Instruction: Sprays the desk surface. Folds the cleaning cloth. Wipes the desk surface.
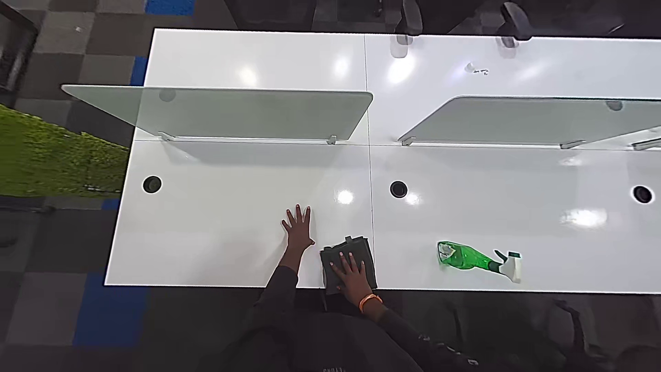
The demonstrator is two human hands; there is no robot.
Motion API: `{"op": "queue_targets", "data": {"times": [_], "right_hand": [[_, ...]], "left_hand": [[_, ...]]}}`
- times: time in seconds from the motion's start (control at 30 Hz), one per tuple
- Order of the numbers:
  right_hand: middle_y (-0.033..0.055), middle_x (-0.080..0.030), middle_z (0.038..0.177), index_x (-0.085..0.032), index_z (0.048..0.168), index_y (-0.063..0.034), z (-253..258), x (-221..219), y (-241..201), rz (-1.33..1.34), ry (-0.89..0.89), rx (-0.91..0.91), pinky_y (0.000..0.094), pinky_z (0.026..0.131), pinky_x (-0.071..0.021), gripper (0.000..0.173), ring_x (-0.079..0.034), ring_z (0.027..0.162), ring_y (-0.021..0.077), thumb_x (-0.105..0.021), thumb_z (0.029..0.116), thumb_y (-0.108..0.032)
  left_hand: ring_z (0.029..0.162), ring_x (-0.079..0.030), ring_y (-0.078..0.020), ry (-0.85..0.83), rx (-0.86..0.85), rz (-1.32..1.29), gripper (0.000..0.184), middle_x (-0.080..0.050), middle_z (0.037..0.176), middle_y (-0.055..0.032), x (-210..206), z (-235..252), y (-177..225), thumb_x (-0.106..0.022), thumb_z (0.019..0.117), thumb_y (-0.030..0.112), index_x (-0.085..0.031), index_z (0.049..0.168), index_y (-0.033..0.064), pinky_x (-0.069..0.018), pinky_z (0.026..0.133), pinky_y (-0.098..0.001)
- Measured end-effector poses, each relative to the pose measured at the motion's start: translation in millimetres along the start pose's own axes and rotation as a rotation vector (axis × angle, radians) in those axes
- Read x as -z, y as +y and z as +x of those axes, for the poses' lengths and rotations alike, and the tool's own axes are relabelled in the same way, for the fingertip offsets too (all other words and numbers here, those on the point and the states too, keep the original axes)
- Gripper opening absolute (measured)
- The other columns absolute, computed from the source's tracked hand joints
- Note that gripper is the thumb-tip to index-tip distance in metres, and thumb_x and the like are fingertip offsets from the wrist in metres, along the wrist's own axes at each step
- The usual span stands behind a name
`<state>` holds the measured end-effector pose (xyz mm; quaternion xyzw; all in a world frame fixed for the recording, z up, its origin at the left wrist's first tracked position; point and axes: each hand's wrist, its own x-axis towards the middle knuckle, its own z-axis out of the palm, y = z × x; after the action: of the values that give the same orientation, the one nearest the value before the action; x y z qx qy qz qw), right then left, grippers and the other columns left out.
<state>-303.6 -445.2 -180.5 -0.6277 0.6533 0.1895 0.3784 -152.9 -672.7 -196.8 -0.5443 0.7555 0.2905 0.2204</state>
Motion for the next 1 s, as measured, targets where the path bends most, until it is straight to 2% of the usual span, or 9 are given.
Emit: {"op": "queue_targets", "data": {"times": [0.07,0.13,0.27,0.43,0.57,0.7,0.8,0.9,1.0], "right_hand": [[0.0085,-0.002,0.176,-0.023,0.163,-0.0461,0,-2,-2,0.014,-0.004,-0.011,0.0835,0.113,-0.0137,0.083,-0.002,0.158,0.0474,-0.069,0.0937,-0.043],[0.0095,-0.001,0.176,-0.022,0.163,-0.0461,9,8,-3,0.022,0.004,-0.003,0.0853,0.111,-0.0142,0.093,-0.001,0.158,0.0494,-0.077,0.0878,-0.042],[0.0075,0.001,0.176,-0.025,0.162,-0.0461,45,46,4,0.082,0.081,0.03,0.0875,0.11,-0.0105,0.106,0.003,0.158,0.0492,-0.087,0.0761,-0.037],[0.0055,-0.004,0.176,-0.031,0.16,-0.0456,114,127,21,0.091,0.135,0.026,0.0885,0.109,-0.0132,0.104,0.002,0.158,0.0476,-0.089,0.0751,-0.032],[0.0051,-0.006,0.175,-0.033,0.159,-0.0459,135,150,19,0.074,0.193,-0.027,0.0876,0.107,-0.0195,0.101,-0.002,0.159,0.0458,-0.089,0.0769,-0.033],[0.0093,-0.004,0.175,-0.031,0.162,-0.0418,116,125,-6,0.163,0.172,-0.067,0.0901,0.107,-0.0139,0.101,0.001,0.158,0.0488,-0.087,0.0784,-0.038],[0.0113,-0.004,0.175,-0.03,0.163,-0.0385,80,76,-38,0.143,0.123,0.041,0.0913,0.105,-0.0137,0.105,0.001,0.157,0.0518,-0.088,0.0758,-0.036],[0.009,-0.007,0.175,-0.035,0.161,-0.0367,39,25,-60,0.052,0.045,0.224,0.0905,0.106,-0.0131,0.098,-0.002,0.157,0.0506,-0.086,0.0779,-0.026],[0.0047,-0.013,0.175,-0.041,0.158,-0.0372,14,-13,-47,-0.012,0.022,0.367,0.0869,0.111,-0.0112,0.094,-0.006,0.159,0.0448,-0.082,0.0787,-0.009]], "left_hand": [[0.155,0.008,-0.0552,0.022,0.034,-0.001,0.142,0.013,0.173,-0.0165,-12,-22,-14,-0.095,0.0604,0.043,-0.003,0.168,0.029,-0.0138,0.111,-0.0844],[0.155,0.007,-0.0552,0.027,0.07,-0.006,0.134,0.011,0.173,-0.0176,-26,-48,-29,-0.091,0.0663,0.047,-0.006,0.168,0.0278,-0.0138,0.113,-0.0831],[0.156,0.002,-0.0549,0.025,0.096,-0.039,0.119,0.004,0.174,-0.0195,-62,-107,-55,-0.084,0.0776,0.05,-0.012,0.168,0.0235,-0.0148,0.113,-0.0822],[0.157,-0.001,-0.0512,-0.06,0.168,0.0,0.104,0.003,0.174,-0.0164,-89,-161,-77,-0.074,0.0862,0.038,-0.012,0.168,0.0255,-0.0202,0.115,-0.0778],[0.157,-0.005,-0.0496,-0.101,0.222,0.033,0.099,0.001,0.174,-0.0158,-91,-186,-88,-0.072,0.0878,0.029,-0.013,0.168,0.0243,-0.0212,0.114,-0.0771],[0.156,-0.009,-0.0505,-0.088,0.247,0.044,0.096,-0.003,0.174,-0.0169,-89,-195,-92,-0.07,0.0892,0.028,-0.015,0.167,0.0233,-0.0236,0.115,-0.0747],[0.157,-0.008,-0.049,-0.093,0.246,0.038,0.096,-0.002,0.174,-0.0166,-86,-192,-88,-0.071,0.0892,0.028,-0.015,0.167,0.0222,-0.0226,0.115,-0.0762],[0.157,-0.009,-0.05,-0.078,0.218,0.039,0.096,-0.004,0.174,-0.0186,-82,-186,-77,-0.071,0.0893,0.029,-0.016,0.167,0.021,-0.0241,0.114,-0.0765],[0.157,-0.01,-0.0505,-0.065,0.191,0.033,0.094,-0.005,0.173,-0.019,-79,-177,-61,-0.07,0.0893,0.027,-0.018,0.167,0.0203,-0.0235,0.115,-0.076]]}}
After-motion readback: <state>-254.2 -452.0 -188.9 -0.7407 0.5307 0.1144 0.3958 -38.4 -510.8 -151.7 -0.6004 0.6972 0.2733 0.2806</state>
